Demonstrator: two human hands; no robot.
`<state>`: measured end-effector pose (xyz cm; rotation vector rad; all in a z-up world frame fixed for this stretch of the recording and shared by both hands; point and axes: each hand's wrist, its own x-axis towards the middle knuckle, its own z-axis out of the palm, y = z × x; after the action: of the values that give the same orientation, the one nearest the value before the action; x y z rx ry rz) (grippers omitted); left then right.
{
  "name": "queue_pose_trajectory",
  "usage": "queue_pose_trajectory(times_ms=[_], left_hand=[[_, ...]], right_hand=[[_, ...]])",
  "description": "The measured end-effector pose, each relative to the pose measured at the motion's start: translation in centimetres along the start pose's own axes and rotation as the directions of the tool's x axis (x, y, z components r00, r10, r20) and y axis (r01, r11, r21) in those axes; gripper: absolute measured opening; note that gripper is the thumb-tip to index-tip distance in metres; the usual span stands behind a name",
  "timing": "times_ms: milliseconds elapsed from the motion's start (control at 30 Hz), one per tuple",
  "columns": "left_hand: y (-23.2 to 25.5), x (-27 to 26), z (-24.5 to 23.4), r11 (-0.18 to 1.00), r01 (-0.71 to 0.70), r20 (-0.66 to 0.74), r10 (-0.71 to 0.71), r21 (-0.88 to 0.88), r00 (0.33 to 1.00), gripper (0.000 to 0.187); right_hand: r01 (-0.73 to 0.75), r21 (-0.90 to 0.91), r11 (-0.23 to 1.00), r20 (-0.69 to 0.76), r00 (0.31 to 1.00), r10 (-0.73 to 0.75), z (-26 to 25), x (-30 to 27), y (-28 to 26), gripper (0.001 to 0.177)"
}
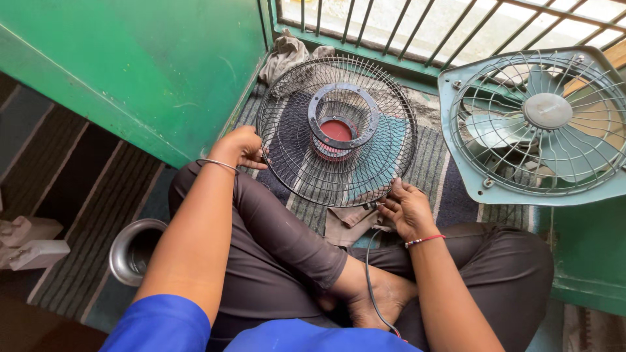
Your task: The person cleans a fan blade with a cloth, then attaches the blade to the fan motor. They then secure the fan cage to the motor assembly using a wire tie.
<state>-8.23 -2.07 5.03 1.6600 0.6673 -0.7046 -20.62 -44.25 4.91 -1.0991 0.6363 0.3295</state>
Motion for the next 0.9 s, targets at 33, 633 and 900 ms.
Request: queue_pose_trajectory(times_ms=[33,633,900], left_hand=[[-0.1,-0.2,0.0,1.0,0.0,-0.019,0.0,0.006,1.0,0.071],[-3.8,-0.5,6.7,0.88,-0.213,-0.446,0.001,-0.424,0.895,0.044],[-4.4,-10.6,17.3,0.541,-0.147,-0.29,-0.188,-0.828,0.938,0.061]], right_hand=[[0.015,-0.014,1.0,-0.01,1.0,-0.015,0.2,-0.1,0.1,0.036],[-0.058,0.21,0.976,0.129,0.991,0.031,-0.1,-0.8,1.5,0.022],[0.107,0.173,0.979,-0.042,0.994,-0.101,0.1,0.7,-0.9,0.023]])
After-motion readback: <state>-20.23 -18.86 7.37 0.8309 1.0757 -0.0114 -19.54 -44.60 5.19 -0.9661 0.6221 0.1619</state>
